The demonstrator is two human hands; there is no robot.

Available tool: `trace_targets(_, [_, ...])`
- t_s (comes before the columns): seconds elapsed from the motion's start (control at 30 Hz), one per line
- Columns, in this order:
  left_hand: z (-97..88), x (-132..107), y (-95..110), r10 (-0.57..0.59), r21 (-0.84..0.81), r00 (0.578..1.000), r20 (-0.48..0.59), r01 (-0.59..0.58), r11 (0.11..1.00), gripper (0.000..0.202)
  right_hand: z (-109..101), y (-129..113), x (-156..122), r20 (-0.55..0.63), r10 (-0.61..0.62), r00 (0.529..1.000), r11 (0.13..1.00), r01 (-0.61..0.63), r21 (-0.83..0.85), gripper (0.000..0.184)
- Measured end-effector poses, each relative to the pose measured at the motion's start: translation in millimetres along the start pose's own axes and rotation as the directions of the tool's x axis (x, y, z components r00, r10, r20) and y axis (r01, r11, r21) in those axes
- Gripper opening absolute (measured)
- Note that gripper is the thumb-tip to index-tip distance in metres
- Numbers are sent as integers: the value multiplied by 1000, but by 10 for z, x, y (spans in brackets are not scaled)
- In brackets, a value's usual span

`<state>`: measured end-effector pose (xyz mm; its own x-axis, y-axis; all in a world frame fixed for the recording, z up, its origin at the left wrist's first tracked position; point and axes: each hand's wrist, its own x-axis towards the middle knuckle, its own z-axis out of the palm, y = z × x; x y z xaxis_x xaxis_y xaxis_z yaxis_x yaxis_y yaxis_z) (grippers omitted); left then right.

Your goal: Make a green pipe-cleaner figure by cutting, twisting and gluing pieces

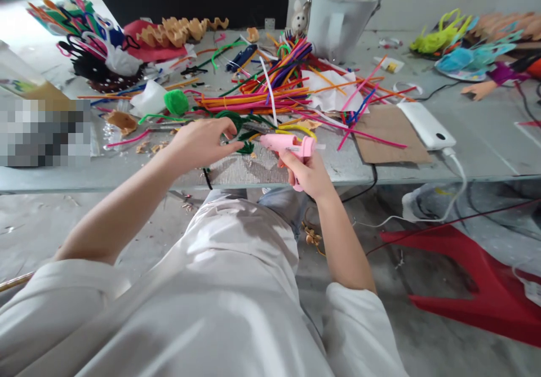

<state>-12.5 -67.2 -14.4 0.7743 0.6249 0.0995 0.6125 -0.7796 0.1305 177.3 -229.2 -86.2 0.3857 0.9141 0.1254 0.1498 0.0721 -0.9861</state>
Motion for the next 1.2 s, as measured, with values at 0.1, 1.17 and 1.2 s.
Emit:
trace_targets(0.1, [194,70,15,-48,-33,997,59,50,998,45,22,-27,-39,-4,38,999,986,-38,-161,49])
trace_targets(1.17, [479,-2,10,57,-594,977,-207,-172,786,24,42,87,-179,-88,-195,977,868,131,-479,50])
trace_targets(1.2, [477,-3,11,58,-593,977,-204,-170,787,24,42,91,-181,-93,-191,977,871,125,-476,50])
